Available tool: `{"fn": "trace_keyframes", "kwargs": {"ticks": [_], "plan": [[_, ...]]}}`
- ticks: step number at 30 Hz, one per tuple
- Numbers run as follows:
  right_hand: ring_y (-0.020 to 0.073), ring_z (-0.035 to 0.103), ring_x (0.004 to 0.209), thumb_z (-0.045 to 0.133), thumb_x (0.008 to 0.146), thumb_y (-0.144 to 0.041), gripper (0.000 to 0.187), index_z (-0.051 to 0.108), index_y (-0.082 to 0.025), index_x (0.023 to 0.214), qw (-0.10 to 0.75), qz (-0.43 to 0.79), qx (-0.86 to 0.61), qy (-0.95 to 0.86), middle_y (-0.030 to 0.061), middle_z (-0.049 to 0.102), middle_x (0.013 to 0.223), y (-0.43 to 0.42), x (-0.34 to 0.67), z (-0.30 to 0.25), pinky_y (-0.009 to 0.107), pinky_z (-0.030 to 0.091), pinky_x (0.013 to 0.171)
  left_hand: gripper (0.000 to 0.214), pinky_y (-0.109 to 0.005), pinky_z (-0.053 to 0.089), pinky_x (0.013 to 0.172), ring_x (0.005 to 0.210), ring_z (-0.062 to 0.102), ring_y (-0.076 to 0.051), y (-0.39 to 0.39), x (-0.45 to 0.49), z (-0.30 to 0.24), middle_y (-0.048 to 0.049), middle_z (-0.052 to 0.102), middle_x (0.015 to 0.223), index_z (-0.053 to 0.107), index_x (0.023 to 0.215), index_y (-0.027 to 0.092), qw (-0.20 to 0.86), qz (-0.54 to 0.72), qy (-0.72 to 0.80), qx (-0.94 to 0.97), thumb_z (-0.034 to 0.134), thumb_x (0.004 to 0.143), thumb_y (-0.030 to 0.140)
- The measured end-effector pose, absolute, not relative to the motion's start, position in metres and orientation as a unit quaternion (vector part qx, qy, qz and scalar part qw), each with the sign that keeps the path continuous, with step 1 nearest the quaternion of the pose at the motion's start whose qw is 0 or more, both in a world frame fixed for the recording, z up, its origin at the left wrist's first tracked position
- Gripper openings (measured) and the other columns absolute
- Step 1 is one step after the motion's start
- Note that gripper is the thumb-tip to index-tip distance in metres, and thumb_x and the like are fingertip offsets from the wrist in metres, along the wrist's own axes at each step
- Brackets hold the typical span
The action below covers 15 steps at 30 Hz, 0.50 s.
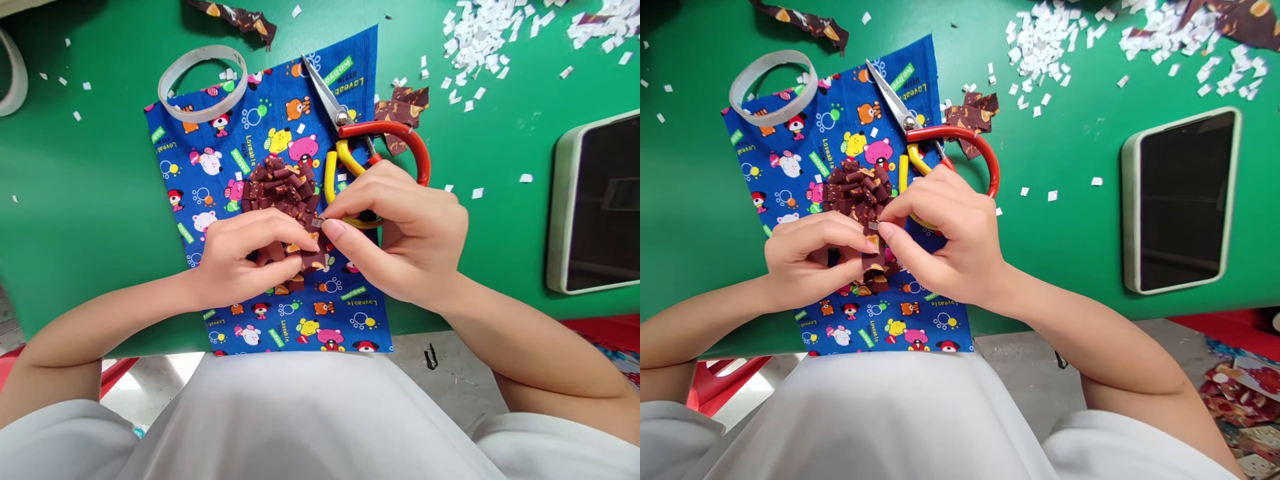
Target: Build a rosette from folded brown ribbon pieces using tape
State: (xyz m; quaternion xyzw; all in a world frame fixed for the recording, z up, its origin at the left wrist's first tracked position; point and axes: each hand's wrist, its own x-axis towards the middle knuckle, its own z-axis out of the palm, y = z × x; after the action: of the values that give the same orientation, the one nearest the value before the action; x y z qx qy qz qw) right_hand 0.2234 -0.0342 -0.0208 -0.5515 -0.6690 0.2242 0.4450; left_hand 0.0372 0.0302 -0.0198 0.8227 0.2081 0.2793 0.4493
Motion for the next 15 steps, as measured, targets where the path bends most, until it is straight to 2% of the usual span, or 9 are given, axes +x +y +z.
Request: {"fn": "trace_keyframes", "kwargs": {"ticks": [7, 11, 15], "plan": [[0.0119, 0.058, 0.059, 0.06, 0.084, -0.016, 0.014, 0.06, -0.024, 0.072, 0.469, 0.199, -0.53, -0.677, -0.0028, 0.066, 0.065, -0.0338, 0.221, -0.0233, 0.031, 0.05, 0.063, 0.002, -0.016, 0.051, 0.055, 0.061, 0.065, -0.006, 0.0308, 0.0386, -0.0198, 0.0007, 0.075, 0.078, 0.068, 0.083, 0.019, 0.467, 0.294, 0.205, 0.809, 0.07, 0.083, 0.019], [0.0125, 0.058, 0.06, 0.063, 0.083, -0.015, 0.01, 0.062, -0.023, 0.077, 0.489, 0.146, -0.512, -0.691, -0.0015, 0.068, 0.067, -0.0338, 0.2192, -0.0282, 0.032, 0.049, 0.061, 0.01, -0.02, 0.05, 0.053, 0.058, 0.062, -0.007, 0.031, 0.0378, -0.0203, 0.0006, 0.073, 0.073, 0.069, 0.082, 0.021, 0.461, 0.281, 0.231, 0.809, 0.064, 0.088, 0.027], [0.0126, 0.059, 0.061, 0.064, 0.083, -0.014, 0.008, 0.064, -0.022, 0.081, 0.47, 0.113, -0.5, -0.719, -0.0002, 0.069, 0.07, -0.0342, 0.221, -0.0275, 0.032, 0.05, 0.062, 0.011, -0.021, 0.047, 0.052, 0.055, 0.059, -0.006, 0.0309, 0.0372, -0.0202, 0.001, 0.069, 0.069, 0.068, 0.082, 0.021, 0.466, 0.288, 0.242, 0.801, 0.064, 0.089, 0.027]]}}
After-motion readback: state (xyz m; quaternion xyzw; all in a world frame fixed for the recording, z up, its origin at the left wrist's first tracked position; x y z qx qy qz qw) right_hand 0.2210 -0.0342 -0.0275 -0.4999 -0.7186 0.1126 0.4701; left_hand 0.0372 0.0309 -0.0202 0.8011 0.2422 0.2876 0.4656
